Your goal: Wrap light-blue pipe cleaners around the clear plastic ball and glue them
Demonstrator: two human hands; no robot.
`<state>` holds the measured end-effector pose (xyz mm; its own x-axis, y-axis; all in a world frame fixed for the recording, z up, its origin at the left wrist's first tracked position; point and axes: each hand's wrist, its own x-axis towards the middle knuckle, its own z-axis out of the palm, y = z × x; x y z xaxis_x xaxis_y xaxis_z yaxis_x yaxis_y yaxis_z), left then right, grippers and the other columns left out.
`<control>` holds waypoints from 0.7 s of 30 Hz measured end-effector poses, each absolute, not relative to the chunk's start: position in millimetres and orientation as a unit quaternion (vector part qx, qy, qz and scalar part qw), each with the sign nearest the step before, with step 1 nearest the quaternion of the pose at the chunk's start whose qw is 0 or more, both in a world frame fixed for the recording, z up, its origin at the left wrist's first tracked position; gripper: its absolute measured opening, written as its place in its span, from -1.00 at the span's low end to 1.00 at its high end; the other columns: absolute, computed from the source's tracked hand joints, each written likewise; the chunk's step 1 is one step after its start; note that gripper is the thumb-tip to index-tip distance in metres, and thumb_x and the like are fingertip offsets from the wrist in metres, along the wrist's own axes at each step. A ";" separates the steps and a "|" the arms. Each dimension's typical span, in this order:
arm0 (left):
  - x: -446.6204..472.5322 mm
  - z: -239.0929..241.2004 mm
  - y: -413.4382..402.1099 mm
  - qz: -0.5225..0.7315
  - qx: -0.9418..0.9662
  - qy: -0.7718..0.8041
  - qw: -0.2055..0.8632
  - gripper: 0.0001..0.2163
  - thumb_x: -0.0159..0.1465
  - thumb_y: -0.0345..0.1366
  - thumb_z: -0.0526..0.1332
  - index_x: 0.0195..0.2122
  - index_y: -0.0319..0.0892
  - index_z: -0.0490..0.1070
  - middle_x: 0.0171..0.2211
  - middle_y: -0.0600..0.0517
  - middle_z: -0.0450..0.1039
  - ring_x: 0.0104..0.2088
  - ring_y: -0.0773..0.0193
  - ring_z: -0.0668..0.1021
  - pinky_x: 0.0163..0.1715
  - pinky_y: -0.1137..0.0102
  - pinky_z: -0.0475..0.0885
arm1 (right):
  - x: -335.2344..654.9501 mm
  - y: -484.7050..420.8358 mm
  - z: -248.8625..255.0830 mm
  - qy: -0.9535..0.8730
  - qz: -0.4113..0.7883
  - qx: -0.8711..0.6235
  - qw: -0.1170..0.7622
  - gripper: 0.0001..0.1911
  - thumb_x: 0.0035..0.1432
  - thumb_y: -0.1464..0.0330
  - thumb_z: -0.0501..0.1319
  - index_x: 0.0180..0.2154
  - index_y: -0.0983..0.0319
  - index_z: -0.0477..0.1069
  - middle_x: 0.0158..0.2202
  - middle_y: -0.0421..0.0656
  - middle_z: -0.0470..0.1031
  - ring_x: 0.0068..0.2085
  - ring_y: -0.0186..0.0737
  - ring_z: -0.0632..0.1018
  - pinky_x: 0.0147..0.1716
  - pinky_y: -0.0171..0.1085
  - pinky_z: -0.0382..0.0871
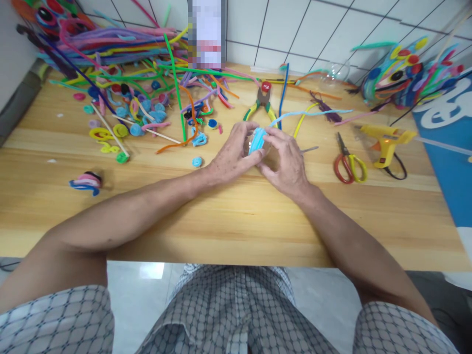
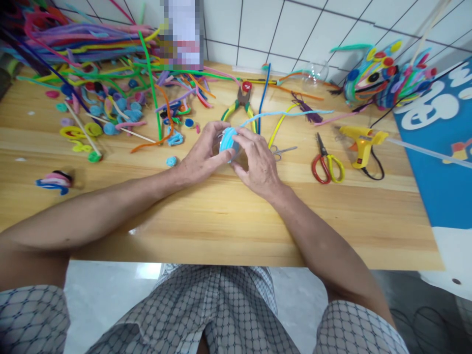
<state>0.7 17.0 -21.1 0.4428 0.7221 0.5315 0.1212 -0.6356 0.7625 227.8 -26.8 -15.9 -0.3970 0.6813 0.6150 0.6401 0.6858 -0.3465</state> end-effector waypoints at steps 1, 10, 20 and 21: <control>0.6 -19.4 16.4 0.450 0.780 0.272 0.338 -0.45 0.52 0.25 0.25 0.31 -0.01 0.30 0.26 -0.16 0.47 0.29 -0.05 0.55 0.38 -0.04 0.52 | 227.8 -27.2 -15.7 -0.836 0.031 -0.395 0.379 -0.29 0.42 0.28 0.36 0.50 -0.04 0.24 0.52 0.02 0.47 0.53 0.28 0.49 0.51 0.45 0.39; 0.4 -12.2 11.7 0.433 0.776 0.276 0.367 -0.48 0.54 0.22 0.23 0.27 -0.06 0.26 0.22 -0.17 0.47 0.20 0.04 0.60 0.29 0.06 0.60 | 226.2 -26.5 -15.3 -0.840 0.022 -0.381 0.386 -0.25 0.40 0.28 0.37 0.50 -0.01 0.20 0.51 0.05 0.47 0.51 0.27 0.51 0.48 0.41 0.45; 8.2 -22.2 11.2 0.472 0.749 0.269 0.380 -0.43 0.50 0.25 0.28 0.27 -0.02 0.24 0.24 -0.18 0.46 0.24 0.00 0.58 0.34 0.01 0.57 | 224.7 -24.4 -17.4 -0.832 0.032 -0.381 0.401 -0.24 0.43 0.25 0.36 0.52 -0.02 0.16 0.49 0.04 0.48 0.51 0.24 0.51 0.42 0.35 0.55; 8.3 -22.4 11.2 0.474 0.749 0.267 0.378 -0.44 0.50 0.25 0.29 0.27 -0.02 0.23 0.24 -0.18 0.45 0.25 0.00 0.58 0.35 0.01 0.57 | 224.8 -24.1 -17.7 -0.832 0.029 -0.379 0.405 -0.25 0.43 0.25 0.36 0.52 -0.02 0.17 0.49 0.04 0.48 0.51 0.24 0.51 0.42 0.36 0.54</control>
<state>8.3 11.2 -22.4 0.4075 0.7585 0.5085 0.0419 -0.5718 0.8193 224.8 -24.1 -17.7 -0.3852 0.6535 0.6516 0.6065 0.7114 -0.3549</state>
